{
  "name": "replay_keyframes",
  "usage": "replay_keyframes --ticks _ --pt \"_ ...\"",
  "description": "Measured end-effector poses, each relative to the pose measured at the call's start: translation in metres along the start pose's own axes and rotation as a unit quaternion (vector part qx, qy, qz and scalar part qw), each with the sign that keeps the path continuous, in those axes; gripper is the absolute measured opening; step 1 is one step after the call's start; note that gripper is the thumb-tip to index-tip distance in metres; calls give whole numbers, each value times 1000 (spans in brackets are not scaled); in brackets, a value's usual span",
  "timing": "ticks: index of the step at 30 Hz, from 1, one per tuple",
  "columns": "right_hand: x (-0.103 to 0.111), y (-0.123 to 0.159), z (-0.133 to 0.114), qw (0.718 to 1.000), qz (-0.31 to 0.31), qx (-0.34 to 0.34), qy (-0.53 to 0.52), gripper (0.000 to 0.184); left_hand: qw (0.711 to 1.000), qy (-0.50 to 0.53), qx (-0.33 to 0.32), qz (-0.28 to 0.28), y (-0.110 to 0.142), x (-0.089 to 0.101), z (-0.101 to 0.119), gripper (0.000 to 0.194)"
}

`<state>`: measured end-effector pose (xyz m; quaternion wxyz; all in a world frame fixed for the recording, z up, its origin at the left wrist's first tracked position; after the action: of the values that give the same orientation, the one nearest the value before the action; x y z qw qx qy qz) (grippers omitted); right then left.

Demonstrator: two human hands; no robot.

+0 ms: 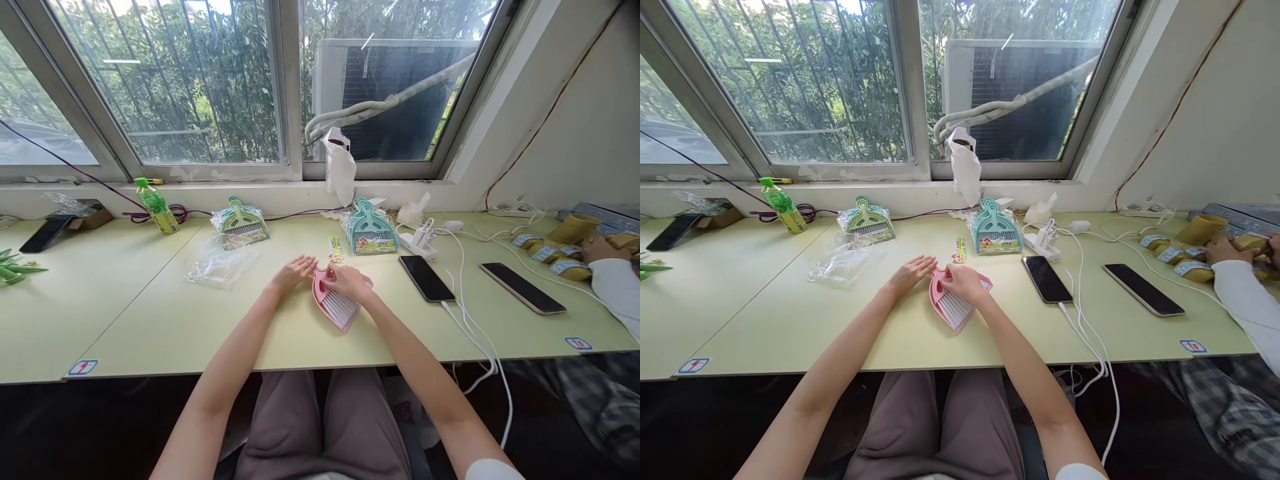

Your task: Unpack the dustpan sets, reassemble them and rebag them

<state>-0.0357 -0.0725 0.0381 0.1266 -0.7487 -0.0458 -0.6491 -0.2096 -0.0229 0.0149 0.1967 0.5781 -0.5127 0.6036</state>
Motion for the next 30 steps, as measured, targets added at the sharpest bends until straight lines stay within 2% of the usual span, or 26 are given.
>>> replay_keyframes --ticks 5,13,24,30 --pt "1 -1 1 1000 12 8 -15 20 997 -67 -31 4 1 3 5 47" --pt "1 -1 3 999 23 24 -20 18 997 -64 -33 -20 5 2 -1 48" --pt "1 -2 6 999 43 20 1 19 998 -52 -16 -27 5 -1 1 48" --pt "-3 -3 8 998 40 35 -23 16 998 -49 -12 -43 2 -1 3 47"
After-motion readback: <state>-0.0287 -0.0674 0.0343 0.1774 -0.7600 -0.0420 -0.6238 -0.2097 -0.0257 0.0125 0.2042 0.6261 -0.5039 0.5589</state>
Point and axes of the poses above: each hand's wrist, its own y-axis away from the middle knuckle, its own x-axis out of the back of the hand, z = x × y, the point moved 3 cm from there along -y, towards the middle knuckle, and after that the axes turned 10 degrees about y, right-handed, at the moved point
